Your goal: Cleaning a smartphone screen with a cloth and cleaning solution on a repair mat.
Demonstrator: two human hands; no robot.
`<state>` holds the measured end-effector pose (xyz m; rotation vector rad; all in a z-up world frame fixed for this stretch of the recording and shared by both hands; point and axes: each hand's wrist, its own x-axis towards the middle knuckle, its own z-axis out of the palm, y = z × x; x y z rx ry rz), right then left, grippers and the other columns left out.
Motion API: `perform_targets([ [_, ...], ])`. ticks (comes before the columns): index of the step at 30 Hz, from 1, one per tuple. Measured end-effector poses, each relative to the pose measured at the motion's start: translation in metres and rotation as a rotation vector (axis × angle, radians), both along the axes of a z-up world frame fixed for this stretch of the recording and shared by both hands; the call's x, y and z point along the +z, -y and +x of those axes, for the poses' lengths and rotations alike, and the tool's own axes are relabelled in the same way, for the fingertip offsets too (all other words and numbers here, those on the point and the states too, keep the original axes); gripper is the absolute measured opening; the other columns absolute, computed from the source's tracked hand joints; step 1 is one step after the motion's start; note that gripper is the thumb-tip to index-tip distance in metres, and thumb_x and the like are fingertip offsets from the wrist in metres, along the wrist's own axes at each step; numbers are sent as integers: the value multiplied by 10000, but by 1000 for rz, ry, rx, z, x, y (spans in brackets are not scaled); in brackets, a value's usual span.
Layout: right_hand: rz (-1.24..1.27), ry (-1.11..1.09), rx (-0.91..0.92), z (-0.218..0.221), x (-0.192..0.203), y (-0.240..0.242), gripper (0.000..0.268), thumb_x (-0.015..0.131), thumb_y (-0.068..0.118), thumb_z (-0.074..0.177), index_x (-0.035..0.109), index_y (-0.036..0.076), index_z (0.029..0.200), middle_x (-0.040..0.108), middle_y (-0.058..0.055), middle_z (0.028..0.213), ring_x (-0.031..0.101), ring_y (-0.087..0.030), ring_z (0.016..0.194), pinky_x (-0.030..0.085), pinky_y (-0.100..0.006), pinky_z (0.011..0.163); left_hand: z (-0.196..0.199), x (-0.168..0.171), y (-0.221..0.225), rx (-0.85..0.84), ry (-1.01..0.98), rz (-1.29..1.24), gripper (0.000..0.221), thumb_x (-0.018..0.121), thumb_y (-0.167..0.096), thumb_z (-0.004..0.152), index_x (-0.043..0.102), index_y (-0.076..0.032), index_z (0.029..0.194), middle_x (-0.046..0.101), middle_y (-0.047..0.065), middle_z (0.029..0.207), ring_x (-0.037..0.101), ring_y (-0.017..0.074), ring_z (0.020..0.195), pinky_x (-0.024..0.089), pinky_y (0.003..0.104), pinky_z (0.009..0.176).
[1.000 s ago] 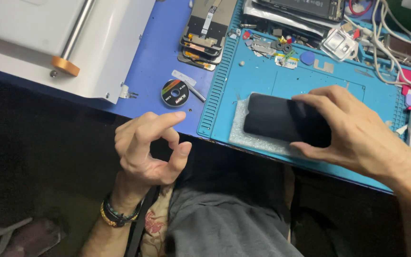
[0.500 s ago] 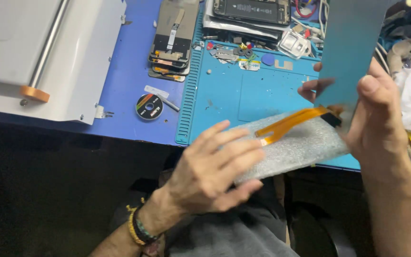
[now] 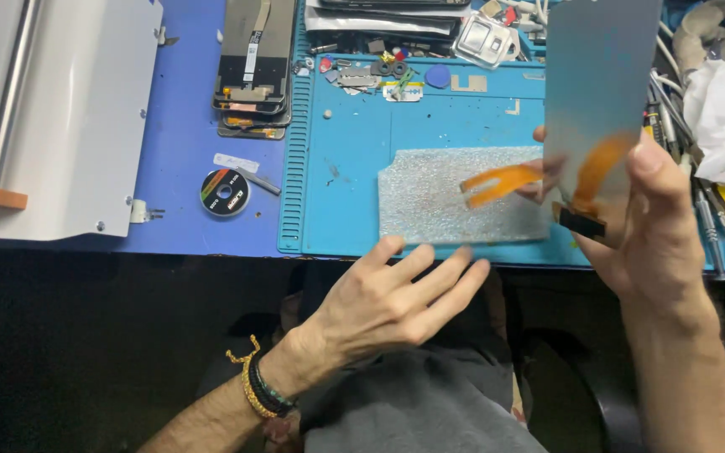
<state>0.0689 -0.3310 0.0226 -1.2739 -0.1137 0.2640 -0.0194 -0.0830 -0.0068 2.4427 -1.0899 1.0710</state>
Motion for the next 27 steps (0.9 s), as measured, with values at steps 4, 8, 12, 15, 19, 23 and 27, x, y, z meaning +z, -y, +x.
perform_targets([
  [4,218,-168,-44,-9,27,-10,593,577,454,983,650,48,1408,725,-250,1216,733,-347,1041,635,-516,824,-3,14,2,-115,-2,-169,251,516,-9,1087,766,-34,1085,662,59,906,483,184,704,349,316,627],
  [8,137,-259,-81,-19,35,-26,780,485,555,939,575,-8,1472,697,-273,1247,725,-346,886,631,-490,834,-1,38,6,-120,-29,-161,261,499,-117,1109,735,-33,1183,771,89,1180,731,231,1033,537,351,946],
  [12,436,-326,84,-26,31,-37,697,480,479,1044,531,-61,1483,689,-283,1327,746,-385,992,597,-476,928,-2,50,27,-107,-84,-57,494,369,-302,1133,681,6,1361,686,172,1420,659,306,1350,467,440,1196],
  [15,495,-360,87,-31,26,-41,661,447,464,1072,532,-36,1496,694,-273,1291,709,-442,1118,554,-525,1028,2,46,41,-27,-135,-26,760,260,-522,1107,632,56,1432,637,227,1483,606,370,1424,425,470,1244],
  [19,709,-423,159,-37,19,-37,575,476,396,1109,547,-41,1476,638,-255,1424,631,-369,1292,445,-484,1151,-2,42,42,81,-99,62,889,284,-689,1069,628,7,1503,600,185,1553,602,299,1472,274,462,1293],
  [23,768,-364,230,-49,15,-37,563,504,329,1140,477,-76,1531,605,-299,1463,600,-406,1334,412,-515,1175,-6,42,40,192,-102,131,1054,264,-860,979,542,-38,1577,572,174,1611,590,277,1527,161,523,1307],
  [27,684,-372,191,-53,9,-43,495,514,309,1145,550,-6,1526,613,-185,1527,571,-311,1396,425,-447,1136,4,49,37,206,-271,22,1349,237,-898,697,465,149,1516,509,317,1587,521,416,1528,330,480,1321],
])
